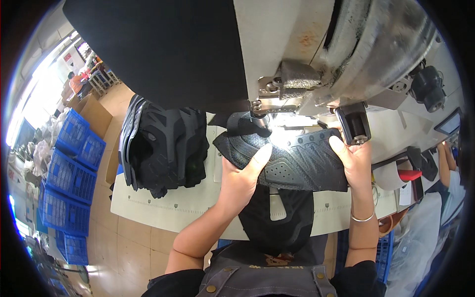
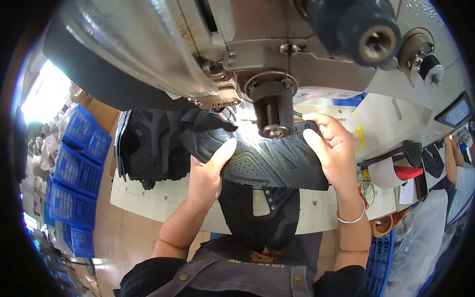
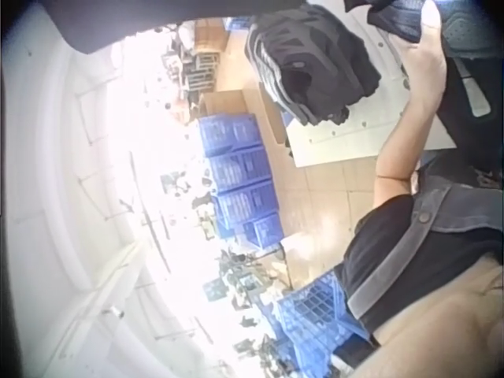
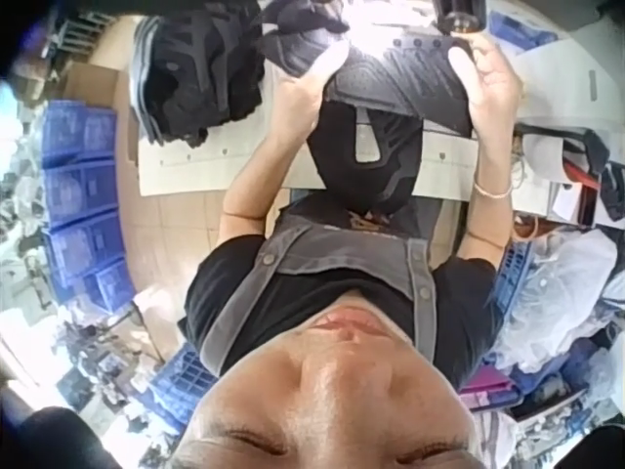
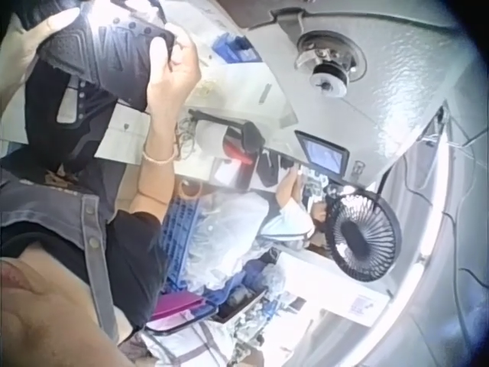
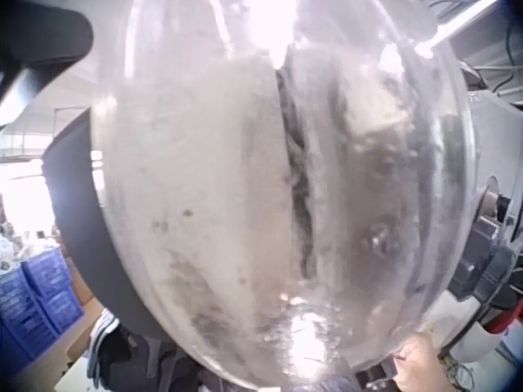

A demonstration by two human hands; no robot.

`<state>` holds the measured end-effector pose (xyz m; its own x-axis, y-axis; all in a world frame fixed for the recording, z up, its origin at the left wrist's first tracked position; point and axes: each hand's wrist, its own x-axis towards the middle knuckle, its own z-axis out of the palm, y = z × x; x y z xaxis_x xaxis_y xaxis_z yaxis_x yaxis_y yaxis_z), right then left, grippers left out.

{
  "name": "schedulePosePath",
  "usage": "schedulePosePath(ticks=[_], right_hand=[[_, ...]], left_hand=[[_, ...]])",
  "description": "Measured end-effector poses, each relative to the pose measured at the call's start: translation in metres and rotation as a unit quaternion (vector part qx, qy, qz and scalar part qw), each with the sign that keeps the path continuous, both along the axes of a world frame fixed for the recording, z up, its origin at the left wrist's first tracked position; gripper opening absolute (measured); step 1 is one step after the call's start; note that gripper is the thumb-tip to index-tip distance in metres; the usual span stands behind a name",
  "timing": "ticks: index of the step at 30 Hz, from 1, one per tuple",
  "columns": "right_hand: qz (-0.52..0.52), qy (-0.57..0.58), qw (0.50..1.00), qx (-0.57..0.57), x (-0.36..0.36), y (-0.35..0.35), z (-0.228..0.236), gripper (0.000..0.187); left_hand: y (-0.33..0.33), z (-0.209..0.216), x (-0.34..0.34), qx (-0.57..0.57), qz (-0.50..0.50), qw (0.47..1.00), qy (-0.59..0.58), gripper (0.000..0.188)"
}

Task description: The recorder is using an industrial sewing machine to stitch together black synthetic components for footwear uppers.

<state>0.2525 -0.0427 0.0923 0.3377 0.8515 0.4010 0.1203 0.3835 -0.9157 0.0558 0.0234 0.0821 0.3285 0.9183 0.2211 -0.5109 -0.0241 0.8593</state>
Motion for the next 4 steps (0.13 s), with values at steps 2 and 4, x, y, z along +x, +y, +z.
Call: schedulePosePath(ticks=[2, 4], right_hand=[[-0.006, 0.007, 1.0, -0.006, -0.0009, 0.0, 0.0015, 0.023], [0.002, 0.0, 1.0, 0.008, -0.0005, 0.0001, 0.0, 0.024]], left_hand=[[0.002, 0.0, 0.0013, 0.008, -0.001, 1.0, -0.001, 0.016], [0.0032, 0.0029, -0.0004, 0.018, 0.003, 1.0, 0.01, 0.019]])
